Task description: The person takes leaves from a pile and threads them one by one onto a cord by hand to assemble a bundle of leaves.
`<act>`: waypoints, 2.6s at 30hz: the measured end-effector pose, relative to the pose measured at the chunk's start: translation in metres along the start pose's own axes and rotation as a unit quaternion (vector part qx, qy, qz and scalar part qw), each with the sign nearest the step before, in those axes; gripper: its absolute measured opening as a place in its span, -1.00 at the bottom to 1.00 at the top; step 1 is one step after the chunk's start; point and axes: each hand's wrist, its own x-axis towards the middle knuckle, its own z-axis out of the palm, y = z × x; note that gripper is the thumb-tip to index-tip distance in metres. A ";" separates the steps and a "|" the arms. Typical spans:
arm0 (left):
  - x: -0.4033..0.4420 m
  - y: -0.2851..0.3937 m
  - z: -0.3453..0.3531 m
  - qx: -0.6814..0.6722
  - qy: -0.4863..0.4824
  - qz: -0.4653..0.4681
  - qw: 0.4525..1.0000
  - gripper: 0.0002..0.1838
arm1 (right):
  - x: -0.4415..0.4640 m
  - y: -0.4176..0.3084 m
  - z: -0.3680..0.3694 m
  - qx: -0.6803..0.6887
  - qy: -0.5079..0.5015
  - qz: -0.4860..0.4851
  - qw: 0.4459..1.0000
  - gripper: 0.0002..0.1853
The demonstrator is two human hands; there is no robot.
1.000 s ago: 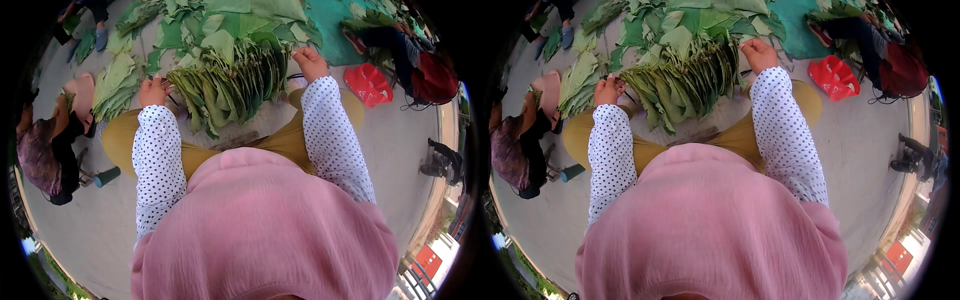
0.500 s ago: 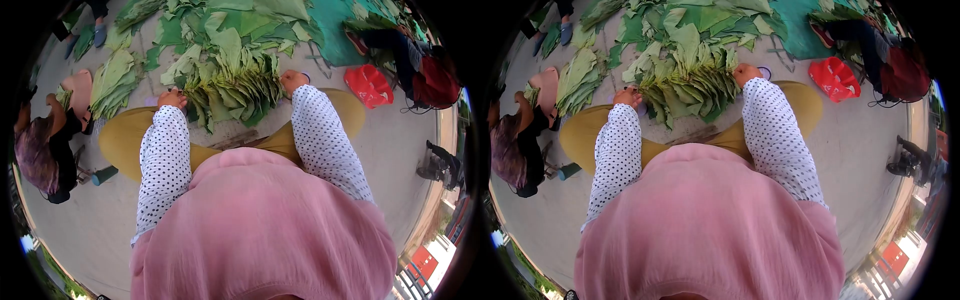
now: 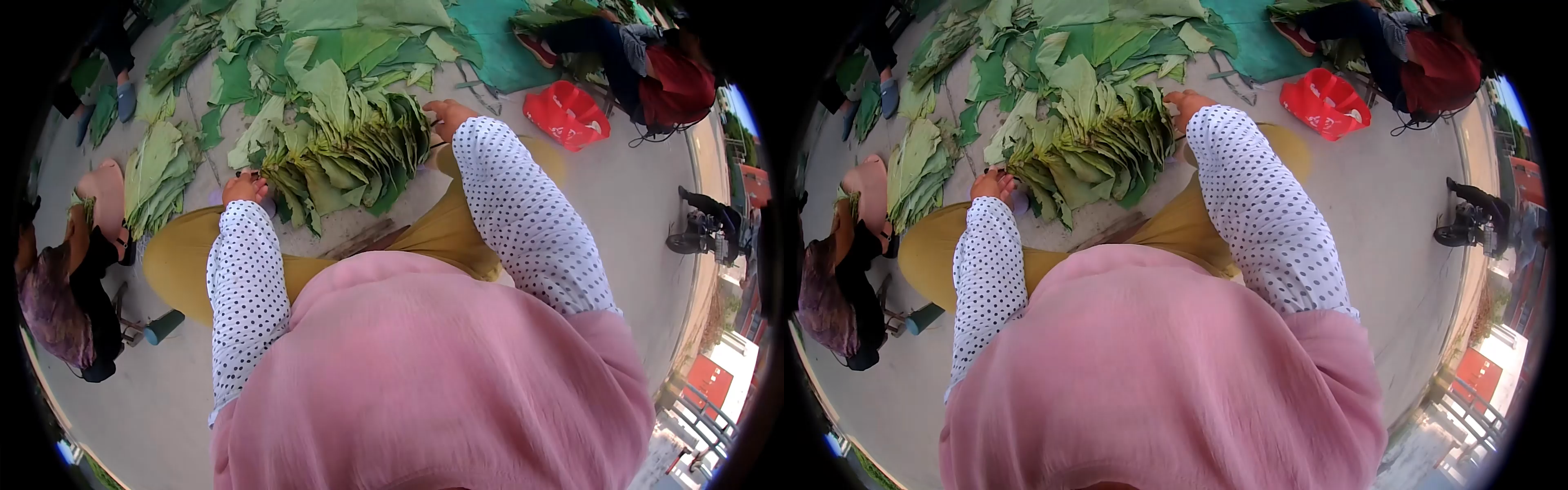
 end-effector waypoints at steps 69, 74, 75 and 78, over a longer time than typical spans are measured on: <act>0.012 -0.001 -0.011 -0.024 0.007 -0.002 1.000 -0.74 | -0.002 -0.002 -0.004 -0.110 -0.067 -0.028 0.991 -0.25; 0.013 -0.001 -0.011 -0.024 0.009 -0.003 1.000 -0.73 | -0.005 -0.006 -0.005 -0.192 -0.088 -0.091 0.973 -0.47; 0.014 -0.002 -0.011 -0.025 0.009 -0.003 1.000 -0.73 | -0.007 -0.009 -0.006 -0.200 -0.077 -0.094 0.972 -0.55; 0.013 -0.002 -0.012 -0.033 0.002 -0.005 0.999 -0.73 | -0.009 -0.015 -0.014 -0.228 -0.071 -0.079 0.968 -0.66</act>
